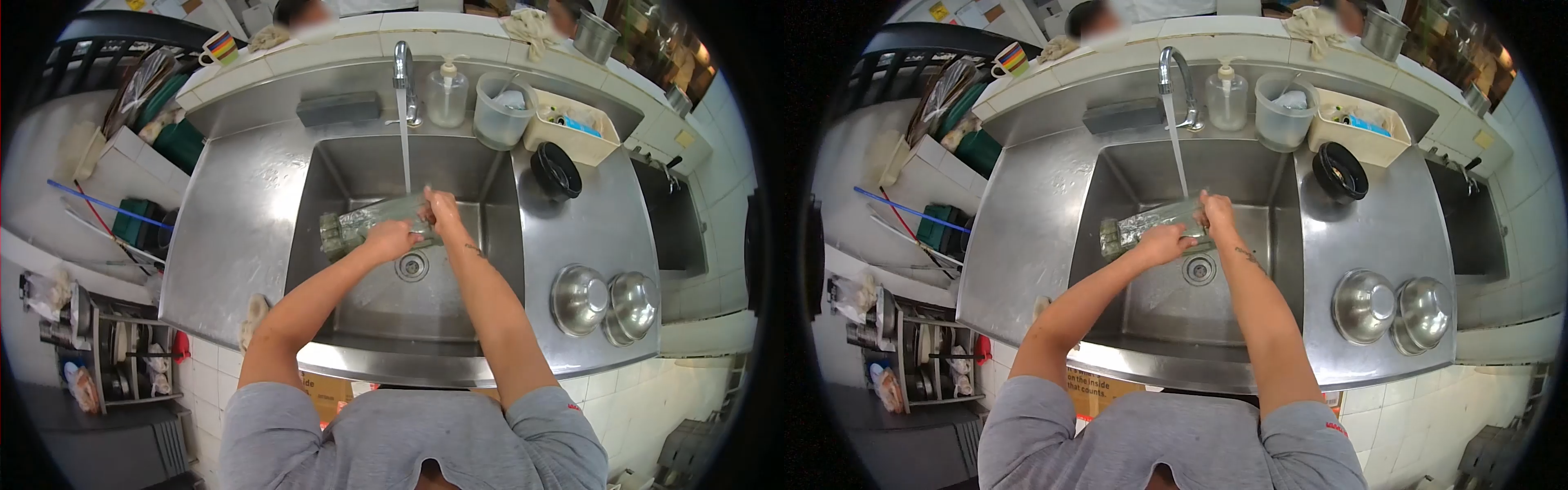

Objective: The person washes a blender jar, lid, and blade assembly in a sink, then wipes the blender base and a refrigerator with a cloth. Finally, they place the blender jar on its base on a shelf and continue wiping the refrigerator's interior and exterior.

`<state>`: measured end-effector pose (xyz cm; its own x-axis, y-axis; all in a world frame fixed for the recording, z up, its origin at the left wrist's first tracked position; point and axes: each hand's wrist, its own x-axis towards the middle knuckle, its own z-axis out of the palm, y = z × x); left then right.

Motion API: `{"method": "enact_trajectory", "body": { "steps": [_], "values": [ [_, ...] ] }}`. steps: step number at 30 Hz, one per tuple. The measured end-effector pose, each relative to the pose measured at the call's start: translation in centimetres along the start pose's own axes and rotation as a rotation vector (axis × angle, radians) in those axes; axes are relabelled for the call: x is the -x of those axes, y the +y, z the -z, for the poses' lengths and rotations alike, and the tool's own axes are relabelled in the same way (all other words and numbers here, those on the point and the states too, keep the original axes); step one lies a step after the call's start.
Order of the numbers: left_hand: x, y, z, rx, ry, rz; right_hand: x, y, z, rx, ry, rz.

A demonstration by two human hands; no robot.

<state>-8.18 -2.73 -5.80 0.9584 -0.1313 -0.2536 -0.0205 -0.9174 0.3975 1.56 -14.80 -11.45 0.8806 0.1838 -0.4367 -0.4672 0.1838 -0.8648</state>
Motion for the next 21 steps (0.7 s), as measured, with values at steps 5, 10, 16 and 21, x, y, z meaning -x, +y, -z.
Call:
{"method": "enact_trajectory", "body": {
  "steps": [5, 10, 16, 21],
  "values": [
    [1.8, -5.0, -2.0, 0.445, 0.323, 0.103, 1.7, -5.3, 0.9, 0.663, -0.147, 0.475],
    [3.8, -5.6, -4.2, 0.912, 0.421, 0.256, 5.8, -13.7, 11.0, 1.645, 0.947, 0.775],
    [3.7, 0.2, 0.6, 0.287, 0.461, 0.106, 5.4, -14.2, 15.6, 1.618, 0.434, 0.497],
    [5.5, 5.1, 8.8, -0.190, 0.110, -0.058, 5.9, -9.1, 10.7, 1.620, 0.060, 0.725]
  ]
}}
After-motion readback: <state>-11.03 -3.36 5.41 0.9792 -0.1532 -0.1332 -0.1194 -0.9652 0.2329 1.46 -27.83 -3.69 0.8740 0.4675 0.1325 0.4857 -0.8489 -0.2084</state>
